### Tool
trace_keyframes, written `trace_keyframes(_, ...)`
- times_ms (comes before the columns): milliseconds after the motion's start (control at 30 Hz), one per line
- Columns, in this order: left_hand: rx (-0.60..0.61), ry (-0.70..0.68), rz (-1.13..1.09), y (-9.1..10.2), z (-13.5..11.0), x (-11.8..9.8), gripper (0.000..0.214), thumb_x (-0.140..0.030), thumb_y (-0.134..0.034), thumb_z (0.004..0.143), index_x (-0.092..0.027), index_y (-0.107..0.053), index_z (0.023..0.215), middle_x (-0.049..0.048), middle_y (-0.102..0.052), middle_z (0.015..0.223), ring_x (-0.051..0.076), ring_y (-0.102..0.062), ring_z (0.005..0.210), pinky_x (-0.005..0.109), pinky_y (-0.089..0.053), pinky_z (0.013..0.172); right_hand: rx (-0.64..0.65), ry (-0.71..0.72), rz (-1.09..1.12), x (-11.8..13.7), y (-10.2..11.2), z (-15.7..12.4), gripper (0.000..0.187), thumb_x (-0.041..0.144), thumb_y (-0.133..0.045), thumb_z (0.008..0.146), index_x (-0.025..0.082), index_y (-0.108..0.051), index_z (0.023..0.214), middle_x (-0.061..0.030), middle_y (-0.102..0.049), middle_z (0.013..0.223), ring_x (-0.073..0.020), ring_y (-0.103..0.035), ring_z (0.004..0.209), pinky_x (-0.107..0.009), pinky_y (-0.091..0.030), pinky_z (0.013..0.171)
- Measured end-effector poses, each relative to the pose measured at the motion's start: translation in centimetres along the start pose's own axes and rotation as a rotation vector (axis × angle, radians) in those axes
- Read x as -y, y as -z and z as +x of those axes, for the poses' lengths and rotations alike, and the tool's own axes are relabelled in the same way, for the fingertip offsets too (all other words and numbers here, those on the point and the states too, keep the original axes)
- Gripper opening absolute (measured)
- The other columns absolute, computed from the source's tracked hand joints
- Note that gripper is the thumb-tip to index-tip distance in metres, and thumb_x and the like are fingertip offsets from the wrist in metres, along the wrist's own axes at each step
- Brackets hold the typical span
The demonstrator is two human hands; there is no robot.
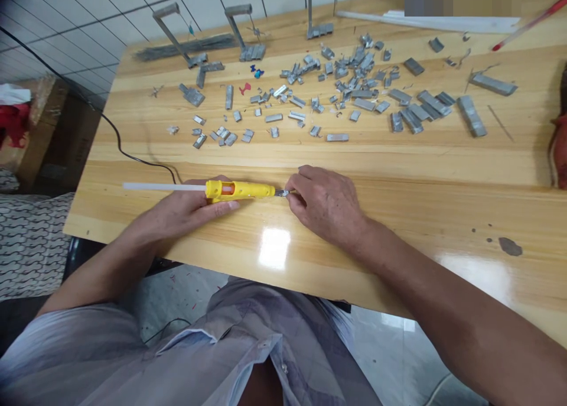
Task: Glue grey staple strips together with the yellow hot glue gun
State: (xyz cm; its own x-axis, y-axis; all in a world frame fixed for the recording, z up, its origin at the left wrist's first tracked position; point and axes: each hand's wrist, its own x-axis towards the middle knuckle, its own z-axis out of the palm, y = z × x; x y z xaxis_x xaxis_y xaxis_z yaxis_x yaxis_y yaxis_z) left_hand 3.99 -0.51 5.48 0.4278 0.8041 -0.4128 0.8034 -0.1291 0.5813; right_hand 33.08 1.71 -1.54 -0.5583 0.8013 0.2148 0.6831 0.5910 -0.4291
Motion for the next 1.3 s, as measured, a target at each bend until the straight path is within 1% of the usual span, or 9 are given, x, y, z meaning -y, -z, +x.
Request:
trace_keyframes(133,-0.086,-0.062,0.045,-1.0,-0.3,-0.4,0.047,-0.061,-0.049,0.105,-0.021,-0.072,0.110,0.0083,-0.071,0.104,0.024,-0.065,0.095,0.033,-0.049,0.083,0.004,-0.007,-0.009,0.1,0.0,0.0,0.017,0.024,-0.057,0.096,0.022,-0.074,0.095,-0.0050,-0.074,0.086,-0.0202,-0.066,0.079,-0.032,-0.036,0.064)
trace_keyframes(333,-0.201,-0.050,0.015,-1.1,-0.9,0.1,0.045,-0.062,-0.049,0.105,-0.021,-0.068,0.107,0.0069,-0.068,0.101,0.023,-0.063,0.091,0.032,-0.049,0.081,0.004,-0.019,-0.011,0.2,-0.1,0.0,0.016,0.023,-0.057,0.095,0.022,-0.073,0.093,-0.0050,-0.075,0.088,-0.0203,-0.067,0.080,-0.032,-0.037,0.065)
trace_keyframes(433,-0.292,-0.029,0.104,-0.6,-1.0,1.3,0.042,-0.057,-0.049,0.106,-0.020,-0.068,0.109,0.0090,-0.069,0.106,0.024,-0.063,0.094,0.034,-0.049,0.085,0.002,-0.013,-0.009,0.1,-0.1,0.0,0.016,0.021,-0.057,0.095,0.022,-0.073,0.093,-0.0049,-0.074,0.088,-0.0200,-0.067,0.081,-0.032,-0.038,0.066)
trace_keyframes(500,-0.330,-0.037,0.224,0.0,-1.0,2.7,0.041,-0.051,-0.046,0.107,-0.019,-0.068,0.118,0.0112,-0.071,0.109,0.026,-0.064,0.098,0.037,-0.048,0.090,-0.004,-0.006,-0.009,0.0,-0.1,-0.1,0.016,0.021,-0.057,0.095,0.022,-0.073,0.093,-0.0043,-0.074,0.087,-0.0197,-0.068,0.081,-0.031,-0.039,0.066)
trace_keyframes(633,-0.330,-0.129,0.410,1.2,-1.0,6.5,0.046,-0.045,-0.042,0.106,-0.019,-0.064,0.137,0.0125,-0.073,0.115,0.030,-0.065,0.105,0.043,-0.045,0.097,-0.036,0.000,-0.012,-0.2,-0.3,-0.2,0.015,0.021,-0.059,0.094,0.022,-0.073,0.094,-0.0039,-0.075,0.088,-0.0196,-0.069,0.079,-0.031,-0.040,0.064)
trace_keyframes(733,-0.316,-0.172,0.462,1.7,-1.2,8.4,0.048,-0.046,-0.040,0.108,-0.020,-0.060,0.142,0.0147,-0.071,0.125,0.032,-0.064,0.111,0.046,-0.043,0.099,-0.057,-0.002,-0.011,-0.3,-0.6,-0.2,0.016,0.023,-0.060,0.093,0.022,-0.074,0.100,-0.0045,-0.077,0.090,-0.0211,-0.071,0.081,-0.031,-0.042,0.065)
trace_keyframes(900,-0.314,-0.214,0.533,2.2,-1.1,9.3,0.046,-0.044,-0.040,0.107,-0.020,-0.061,0.139,0.0161,-0.071,0.121,0.031,-0.061,0.108,0.049,-0.042,0.098,-0.085,0.008,-0.022,-0.4,-0.8,-0.3,0.020,0.025,-0.059,0.095,0.023,-0.076,0.105,-0.0046,-0.078,0.094,-0.0211,-0.072,0.082,-0.031,-0.043,0.065)
trace_keyframes(1167,-0.366,-0.263,0.625,3.1,-0.4,11.5,0.051,-0.022,-0.045,0.095,-0.024,-0.059,0.144,0.0136,-0.068,0.126,0.029,-0.060,0.111,0.050,-0.043,0.101,-0.093,0.039,-0.025,-0.1,-0.5,-0.3,0.021,0.026,-0.059,0.094,0.023,-0.077,0.104,-0.0040,-0.076,0.091,-0.0201,-0.071,0.079,-0.030,-0.042,0.063)
trace_keyframes(1300,-0.390,-0.222,0.624,3.5,-1.0,10.5,0.050,-0.022,-0.047,0.095,-0.026,-0.060,0.144,0.0133,-0.067,0.129,0.030,-0.060,0.117,0.053,-0.045,0.104,-0.102,0.034,-0.030,-0.1,-0.5,-0.3,0.020,0.025,-0.060,0.094,0.023,-0.077,0.104,-0.0038,-0.076,0.090,-0.0194,-0.070,0.078,-0.030,-0.041,0.063)
